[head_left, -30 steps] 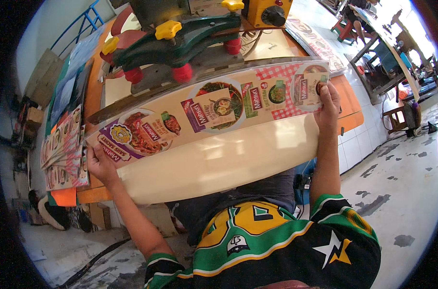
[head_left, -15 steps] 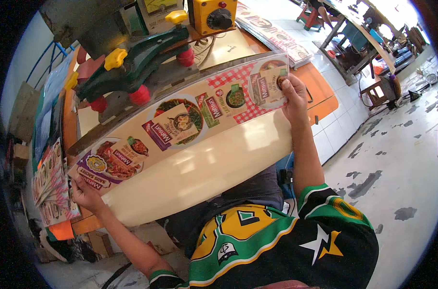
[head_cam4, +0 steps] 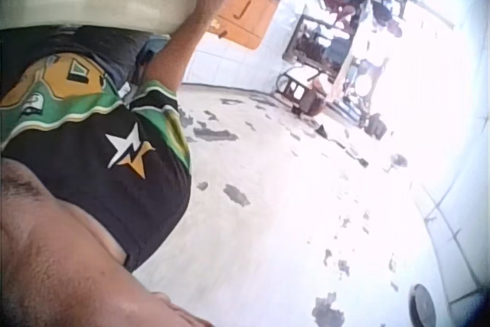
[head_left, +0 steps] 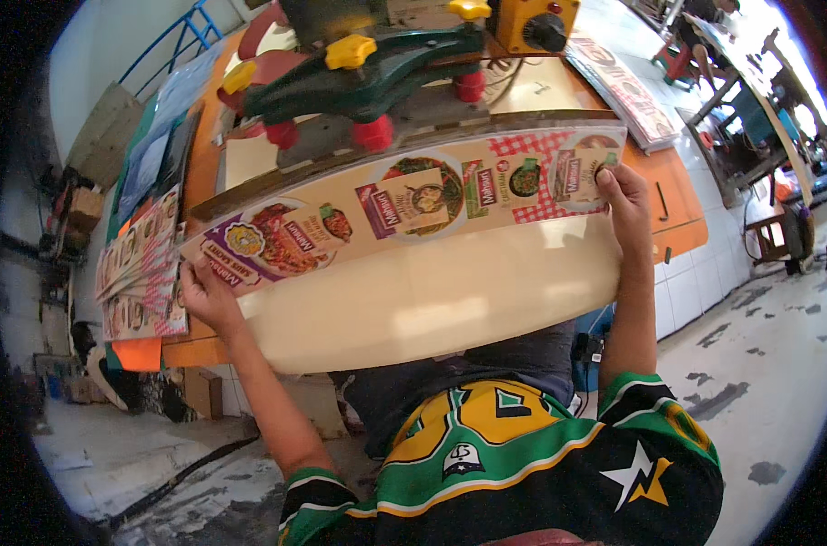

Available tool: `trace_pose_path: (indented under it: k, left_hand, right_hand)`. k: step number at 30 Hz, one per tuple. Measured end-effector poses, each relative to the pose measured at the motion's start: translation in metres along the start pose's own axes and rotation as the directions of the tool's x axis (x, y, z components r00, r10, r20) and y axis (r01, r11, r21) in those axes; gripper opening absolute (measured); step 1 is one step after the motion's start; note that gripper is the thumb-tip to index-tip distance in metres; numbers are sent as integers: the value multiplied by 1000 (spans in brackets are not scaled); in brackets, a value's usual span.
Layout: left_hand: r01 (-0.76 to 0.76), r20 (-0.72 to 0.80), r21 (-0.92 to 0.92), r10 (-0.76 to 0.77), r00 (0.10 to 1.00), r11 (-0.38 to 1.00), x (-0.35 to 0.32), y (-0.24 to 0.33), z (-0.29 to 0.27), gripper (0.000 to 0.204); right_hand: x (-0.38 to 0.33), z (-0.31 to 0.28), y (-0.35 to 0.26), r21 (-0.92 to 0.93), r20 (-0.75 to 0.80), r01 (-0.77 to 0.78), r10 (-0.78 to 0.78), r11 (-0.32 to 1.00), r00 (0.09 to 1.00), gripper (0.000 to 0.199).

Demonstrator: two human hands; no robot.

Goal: The person aligns and seals printed plastic packaging strips using a heat sealing machine by hand, processing the strips one at a time.

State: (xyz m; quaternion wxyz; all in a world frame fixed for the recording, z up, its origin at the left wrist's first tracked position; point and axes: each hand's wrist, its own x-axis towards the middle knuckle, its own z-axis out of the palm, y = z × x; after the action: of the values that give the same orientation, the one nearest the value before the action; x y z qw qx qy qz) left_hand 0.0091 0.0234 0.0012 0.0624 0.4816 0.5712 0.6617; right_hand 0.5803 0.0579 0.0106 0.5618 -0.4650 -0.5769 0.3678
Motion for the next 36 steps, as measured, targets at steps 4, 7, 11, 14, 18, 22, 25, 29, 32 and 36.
trace_pose_path:
  k: [4, 7, 11, 14, 18, 22, 25, 29, 32, 36]
  left_hand:
    - [-112, -117, 127, 127, 985, 986, 1, 13, 4, 38]
    - [-163, -110, 96, 173, 979, 982, 4, 15, -2, 38]
    - [-164, -36, 83, 167, 985, 983, 4, 18, 1, 36]
    - [-160, 3, 104, 160, 987, 982, 8, 13, -1, 37]
    - [-130, -21, 76, 132, 991, 989, 7, 6, -5, 37]
    - [-106, -97, 90, 115, 989, 990, 7, 8, -5, 37]
    - [-136, -153, 100, 150, 977, 986, 6, 11, -3, 36]
    - [-119, -189, 126, 142, 972, 985, 6, 13, -1, 36]
    - [-123, -181, 142, 148, 972, 982, 6, 16, 0, 37]
    - [-84, -179, 96, 100, 979, 992, 9, 3, -9, 37]
  right_hand:
    - [2, 1, 8, -75, -7, 3, -3, 997, 1000, 27]
    - [5, 2, 9, -117, 22, 2, 1, 993, 1000, 26]
    - [8, 9, 6, -54, 21, 72, -71, 996, 997, 28]
    - [8, 13, 2, -27, 19, 59, -59, 998, 998, 29]
    - [8, 9, 5, -35, 27, 53, -52, 998, 998, 32]
    - [7, 9, 3, -40, 23, 67, -66, 997, 998, 33]
    - [5, 13, 1, -29, 2, 73, -73, 997, 997, 33]
    - [5, 10, 11, -194, -27, 46, -52, 980, 998, 32]
    - [7, 17, 4, -259, -19, 91, -99, 962, 995, 31]
    - [7, 28, -7, -395, 3, 120, -129, 911, 992, 30]
